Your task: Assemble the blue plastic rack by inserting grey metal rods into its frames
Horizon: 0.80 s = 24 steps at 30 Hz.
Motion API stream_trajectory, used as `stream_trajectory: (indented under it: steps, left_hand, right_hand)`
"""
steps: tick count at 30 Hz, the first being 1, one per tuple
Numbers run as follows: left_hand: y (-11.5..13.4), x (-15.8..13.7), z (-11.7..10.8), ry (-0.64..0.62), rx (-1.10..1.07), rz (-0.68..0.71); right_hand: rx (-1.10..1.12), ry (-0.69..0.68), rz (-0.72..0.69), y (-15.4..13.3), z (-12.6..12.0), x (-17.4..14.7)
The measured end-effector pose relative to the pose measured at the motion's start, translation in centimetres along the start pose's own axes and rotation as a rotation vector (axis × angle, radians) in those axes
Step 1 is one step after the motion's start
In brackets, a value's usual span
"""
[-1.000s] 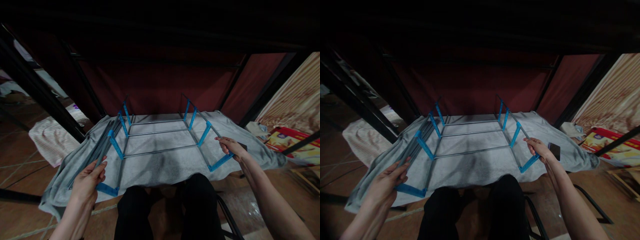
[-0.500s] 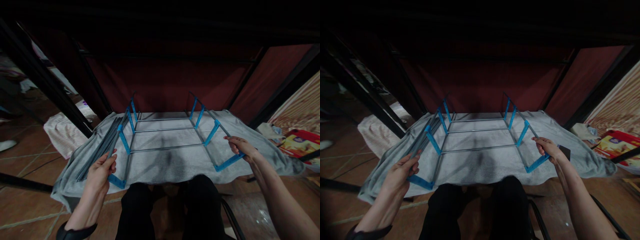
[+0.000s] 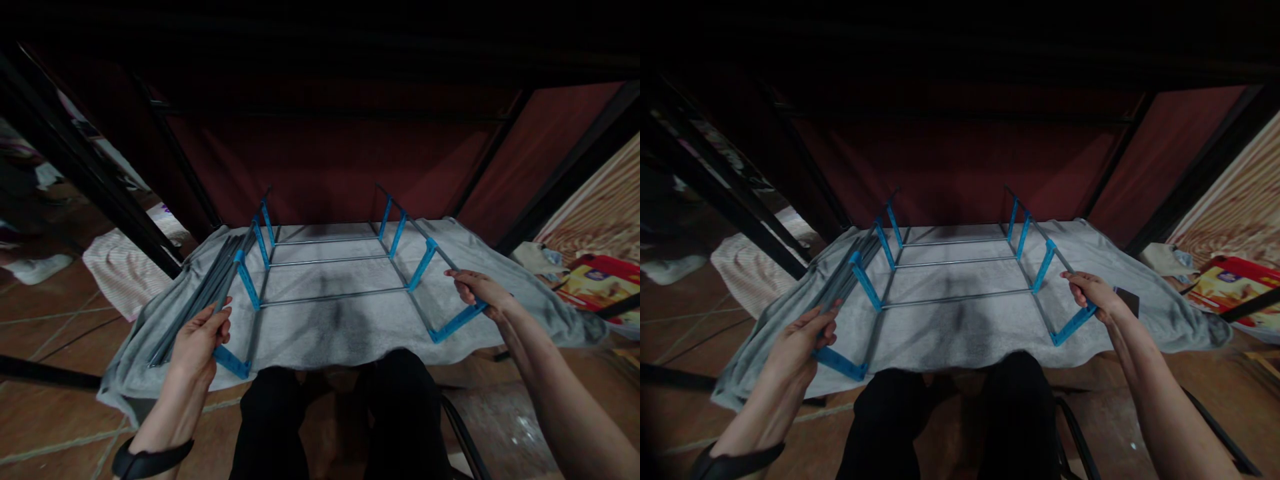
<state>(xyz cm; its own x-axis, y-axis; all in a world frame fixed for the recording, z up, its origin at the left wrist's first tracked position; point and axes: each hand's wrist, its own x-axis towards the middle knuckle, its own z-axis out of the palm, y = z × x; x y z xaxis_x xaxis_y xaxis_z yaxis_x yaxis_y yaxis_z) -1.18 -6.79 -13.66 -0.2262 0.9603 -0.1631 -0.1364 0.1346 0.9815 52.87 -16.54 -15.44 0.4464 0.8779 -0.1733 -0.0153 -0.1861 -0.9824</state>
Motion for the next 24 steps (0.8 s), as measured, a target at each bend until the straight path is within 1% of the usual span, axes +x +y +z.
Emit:
stream_trajectory:
  steps: [6,10,12,14,16,18,20,22,23,24]
  left_hand:
    - [-0.1,-0.2,-0.6,-0.012,0.017,-0.015]
    - [-0.2,-0.2,-0.7,-0.023,-0.007,-0.022]
    - [-0.1,-0.2,-0.7,-0.037,-0.02,-0.015]
    - [0.1,-0.1,-1.0,-0.047,-0.03,-0.025]
    - [0.0,0.1,-1.7,-0.026,-0.083,-0.043]
    - [-0.6,0.7,-2.8,0.037,-0.176,-0.044]
    - [-2.1,1.9,-4.1,0.109,-0.242,-0.043]
    - [-4.6,3.6,-5.2,0.14,-0.234,-0.102]
    - [-6.1,4.5,-5.7,0.125,-0.22,-0.158]
    - [-7.6,5.3,-6.0,0.104,-0.202,-0.206]
  right_hand:
    - [0.037,-0.01,0.029,0.0,0.1,-0.5]
    - [0.068,-0.026,0.039,0.1,0.0,-0.6]
    - [0.089,-0.019,0.067,0.1,-0.3,-0.4]
    - [0.148,-0.004,0.105,0.3,-0.9,-0.1]
    - [0.264,0.004,0.12,1.1,-1.8,0.3]
    - [0.388,0.034,0.109,2.7,-3.0,0.9]
    - [0.447,0.112,0.099,5.2,-3.9,1.6]
    - [0.425,0.201,0.1,8.3,-4.1,2.2]
    - [0.399,0.224,0.099,10.0,-4.0,2.4]
    - [0.372,0.219,0.102,11.7,-3.7,2.6]
